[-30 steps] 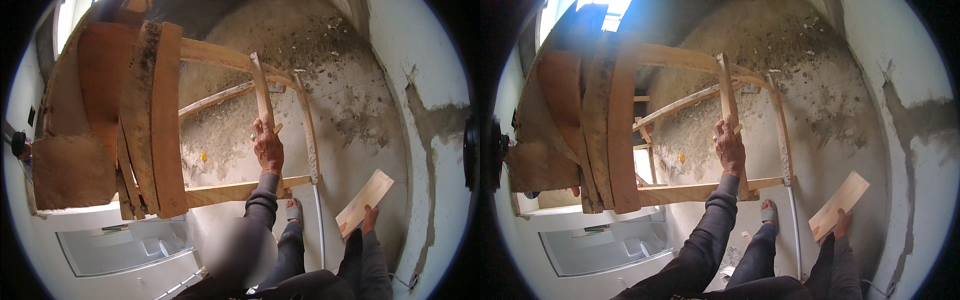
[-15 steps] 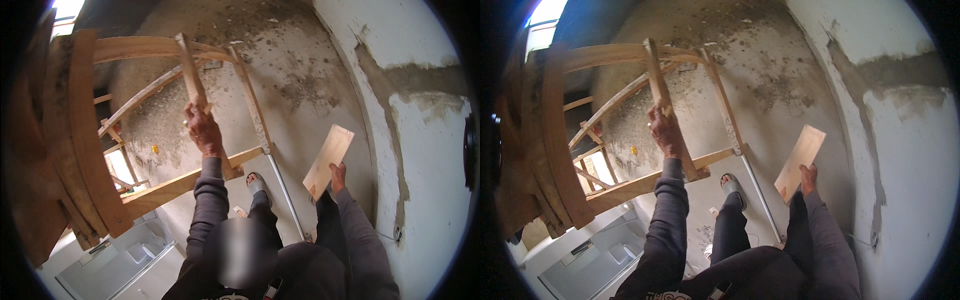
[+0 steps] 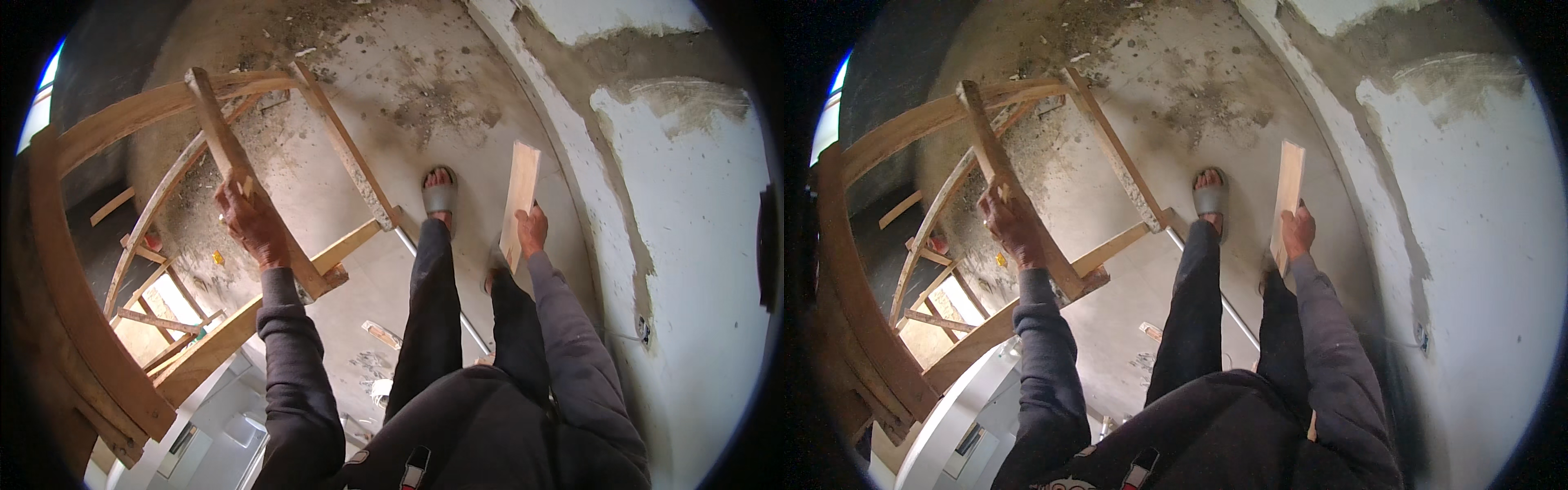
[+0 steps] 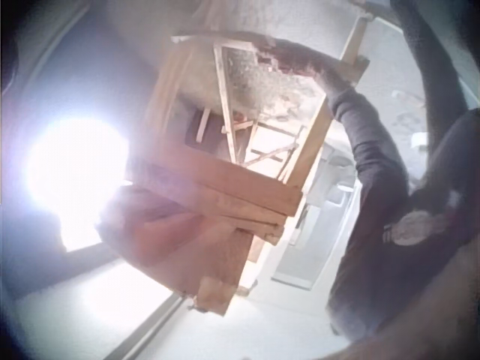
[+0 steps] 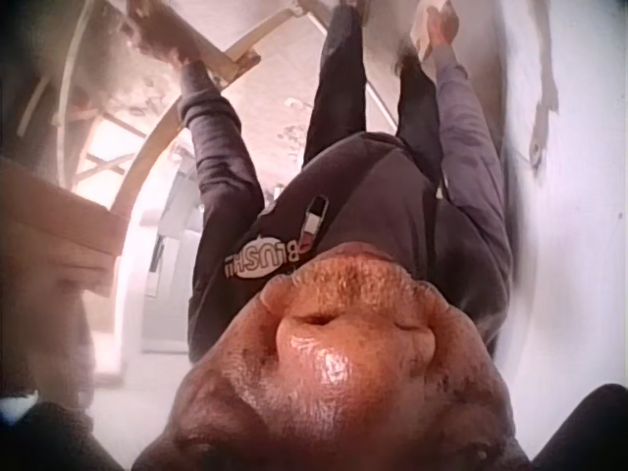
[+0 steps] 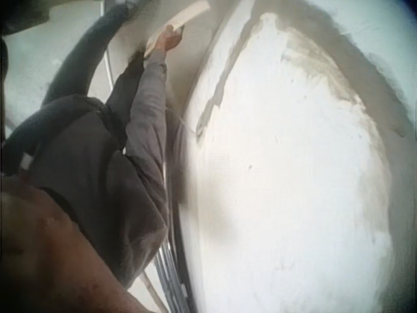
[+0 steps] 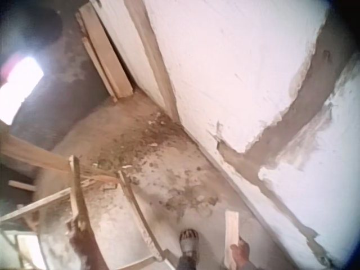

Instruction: The person uses a wooden board to smooth wet plaster on a wall. The person repeatedly scrapes the surface with the board and uses a small wooden wedge to fine-tune the plaster application.

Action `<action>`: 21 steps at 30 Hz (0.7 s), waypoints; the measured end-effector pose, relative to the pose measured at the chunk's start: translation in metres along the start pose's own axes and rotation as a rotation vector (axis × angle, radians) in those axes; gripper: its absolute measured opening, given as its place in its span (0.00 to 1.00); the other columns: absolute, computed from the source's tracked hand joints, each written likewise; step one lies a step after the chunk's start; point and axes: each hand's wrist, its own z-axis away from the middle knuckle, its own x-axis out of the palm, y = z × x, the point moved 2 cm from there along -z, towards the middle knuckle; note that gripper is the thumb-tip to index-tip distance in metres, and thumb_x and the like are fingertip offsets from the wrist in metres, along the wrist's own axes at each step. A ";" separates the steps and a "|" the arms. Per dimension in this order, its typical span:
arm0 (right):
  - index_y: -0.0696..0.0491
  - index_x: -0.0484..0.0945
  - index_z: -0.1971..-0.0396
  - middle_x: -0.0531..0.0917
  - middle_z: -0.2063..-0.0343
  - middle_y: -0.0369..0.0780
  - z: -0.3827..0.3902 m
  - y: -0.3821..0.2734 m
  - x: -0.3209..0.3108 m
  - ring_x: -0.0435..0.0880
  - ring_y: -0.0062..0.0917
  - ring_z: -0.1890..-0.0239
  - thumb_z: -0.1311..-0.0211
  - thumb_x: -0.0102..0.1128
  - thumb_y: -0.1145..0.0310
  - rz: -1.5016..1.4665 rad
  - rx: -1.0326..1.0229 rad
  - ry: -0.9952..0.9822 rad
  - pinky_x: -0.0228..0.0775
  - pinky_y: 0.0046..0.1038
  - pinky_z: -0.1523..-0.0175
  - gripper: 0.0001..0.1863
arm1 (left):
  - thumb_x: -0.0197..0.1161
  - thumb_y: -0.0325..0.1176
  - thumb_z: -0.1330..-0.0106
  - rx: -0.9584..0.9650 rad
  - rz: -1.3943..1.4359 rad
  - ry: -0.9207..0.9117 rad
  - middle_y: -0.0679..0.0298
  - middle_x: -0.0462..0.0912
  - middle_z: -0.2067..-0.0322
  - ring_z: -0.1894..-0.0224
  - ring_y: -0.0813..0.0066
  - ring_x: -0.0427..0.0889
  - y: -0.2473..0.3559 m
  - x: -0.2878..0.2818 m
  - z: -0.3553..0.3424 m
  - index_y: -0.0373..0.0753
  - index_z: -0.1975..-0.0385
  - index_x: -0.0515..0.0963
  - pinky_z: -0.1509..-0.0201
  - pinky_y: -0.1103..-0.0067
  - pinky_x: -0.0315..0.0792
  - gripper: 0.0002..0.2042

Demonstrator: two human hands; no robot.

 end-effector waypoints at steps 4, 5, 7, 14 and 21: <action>0.58 0.78 0.57 0.82 0.67 0.55 -0.017 0.013 -0.002 0.81 0.51 0.62 0.48 0.55 0.64 0.169 -0.090 0.027 0.72 0.45 0.55 0.20 | 0.56 0.24 0.38 0.046 -0.021 0.001 0.55 0.74 0.52 0.52 0.54 0.79 -0.003 -0.002 0.002 0.44 0.46 0.72 0.52 0.65 0.74 0.19; 0.57 0.77 0.56 0.82 0.67 0.55 -0.024 0.023 -0.002 0.81 0.51 0.63 0.48 0.54 0.64 0.234 -0.103 0.037 0.72 0.45 0.55 0.19 | 0.56 0.24 0.38 0.033 -0.010 -0.011 0.55 0.74 0.52 0.51 0.55 0.79 -0.001 -0.001 0.004 0.44 0.46 0.72 0.51 0.65 0.74 0.19; 0.56 0.77 0.56 0.82 0.67 0.54 -0.035 0.026 -0.004 0.81 0.50 0.63 0.47 0.54 0.65 0.289 -0.122 0.064 0.72 0.46 0.56 0.19 | 0.57 0.26 0.36 -0.005 -0.054 -0.013 0.52 0.72 0.45 0.43 0.55 0.73 0.002 0.000 0.007 0.45 0.44 0.73 0.44 0.64 0.70 0.20; 0.54 0.75 0.53 0.82 0.66 0.52 -0.078 0.033 -0.011 0.81 0.49 0.60 0.45 0.53 0.67 0.317 -0.062 0.042 0.72 0.47 0.55 0.18 | 0.55 0.19 0.36 -0.036 0.460 -0.230 0.53 0.70 0.40 0.35 0.57 0.66 0.139 0.020 0.060 0.37 0.47 0.77 0.38 0.69 0.69 0.17; 0.53 0.74 0.52 0.81 0.64 0.52 -0.124 0.025 0.002 0.80 0.49 0.59 0.43 0.53 0.68 0.386 -0.090 0.033 0.72 0.47 0.55 0.17 | 0.59 0.25 0.43 0.389 0.615 -1.262 0.55 0.78 0.63 0.62 0.54 0.82 0.225 0.095 0.180 0.39 0.53 0.76 0.60 0.64 0.76 0.16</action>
